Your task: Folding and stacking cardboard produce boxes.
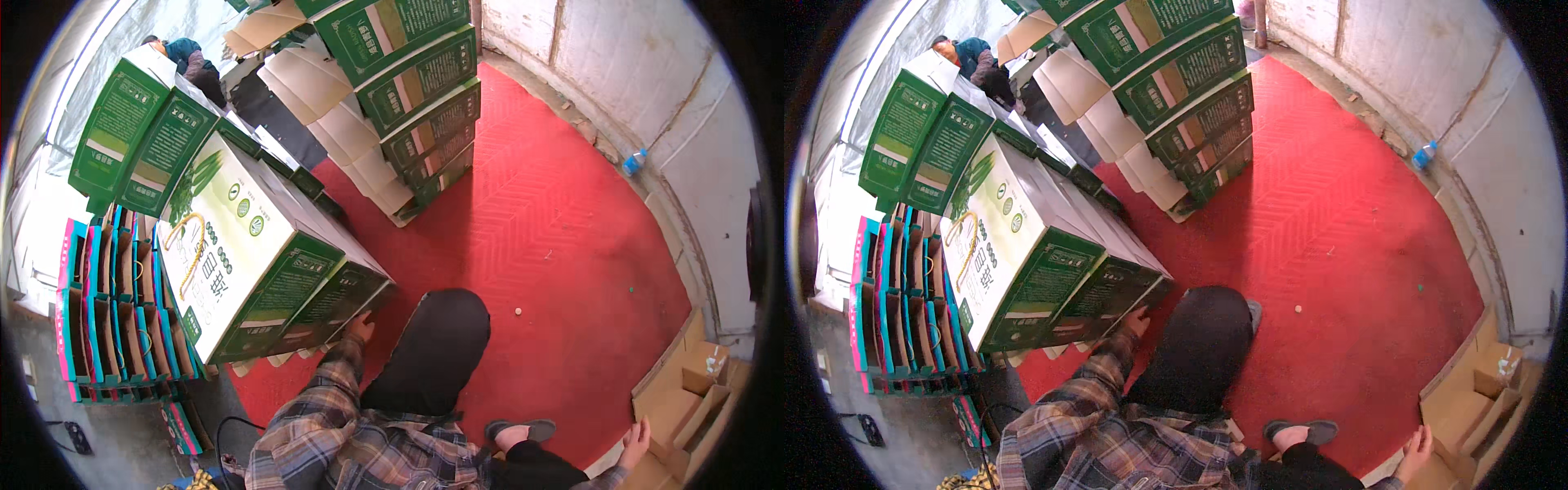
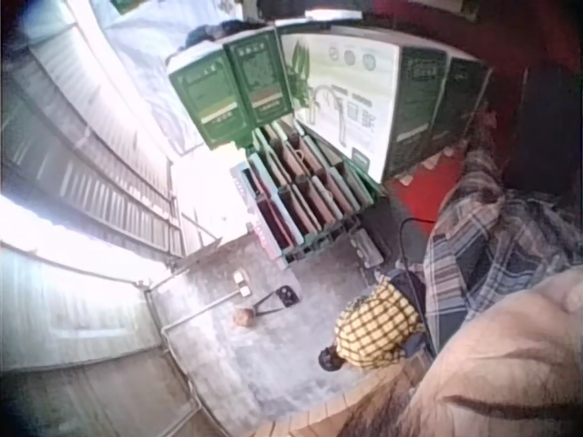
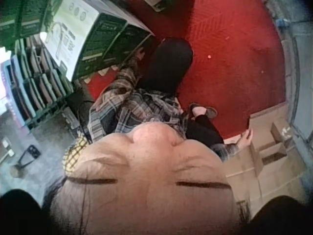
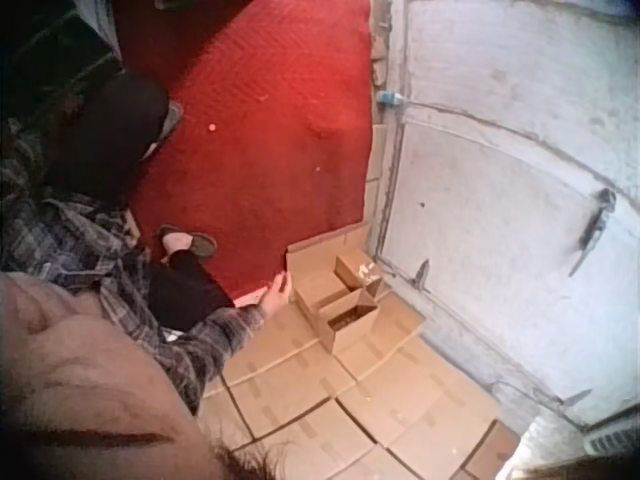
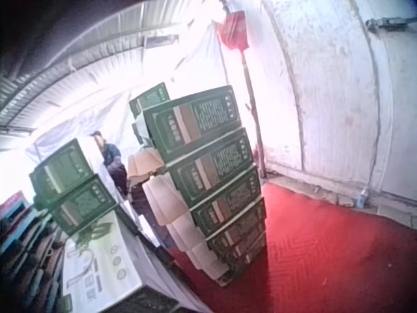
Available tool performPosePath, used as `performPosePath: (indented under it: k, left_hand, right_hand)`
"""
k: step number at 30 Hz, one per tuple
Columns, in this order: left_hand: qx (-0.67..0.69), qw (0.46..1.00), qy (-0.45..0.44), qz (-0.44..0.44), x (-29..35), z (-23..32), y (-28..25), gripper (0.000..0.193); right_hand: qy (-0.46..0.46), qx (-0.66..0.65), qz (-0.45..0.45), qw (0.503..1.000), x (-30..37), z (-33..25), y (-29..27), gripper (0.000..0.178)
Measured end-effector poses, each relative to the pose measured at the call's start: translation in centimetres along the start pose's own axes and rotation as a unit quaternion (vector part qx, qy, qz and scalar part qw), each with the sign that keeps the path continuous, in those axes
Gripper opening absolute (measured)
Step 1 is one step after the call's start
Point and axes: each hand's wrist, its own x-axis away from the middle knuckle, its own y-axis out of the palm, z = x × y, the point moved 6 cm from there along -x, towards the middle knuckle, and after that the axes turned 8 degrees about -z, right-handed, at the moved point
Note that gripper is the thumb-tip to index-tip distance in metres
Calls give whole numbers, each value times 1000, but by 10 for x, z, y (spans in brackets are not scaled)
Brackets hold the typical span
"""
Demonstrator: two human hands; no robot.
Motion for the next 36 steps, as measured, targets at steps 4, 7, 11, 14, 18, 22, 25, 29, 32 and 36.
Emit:
performPosePath:
  k: [4,7,11,14,18,22,25,29,32,36]
  left_hand:
    - [-2,1000,3,15,-9,-9,-3,61]
    - [-26,999,-7,35,0,-1,-9,61]
    - [-71,996,-4,-58,-15,11,4,65]
    - [-13,987,27,-155,-12,45,22,60]
    - [56,969,204,-125,8,151,-5,38]
    - [237,908,338,-70,36,275,-67,27]
    - [250,871,422,-26,95,384,-106,27]
    - [171,825,534,-69,185,494,-90,26]
    - [81,802,572,-155,220,524,-47,28]
    - [-96,752,602,-251,223,511,29,36]
  right_hand:
    - [22,-12,97,995,24,65,-64,42]
    - [89,-11,86,992,56,135,-65,40]
    - [196,-311,35,929,122,227,20,35]
    - [273,-390,74,877,158,265,89,35]
    - [321,-456,136,819,214,300,126,35]
    - [331,-501,200,774,273,318,144,34]
    - [331,-531,238,743,310,327,153,34]
    - [328,-561,301,698,375,339,162,34]
    - [331,-570,337,672,417,335,163,34]
    - [337,-595,376,625,454,329,180,34]
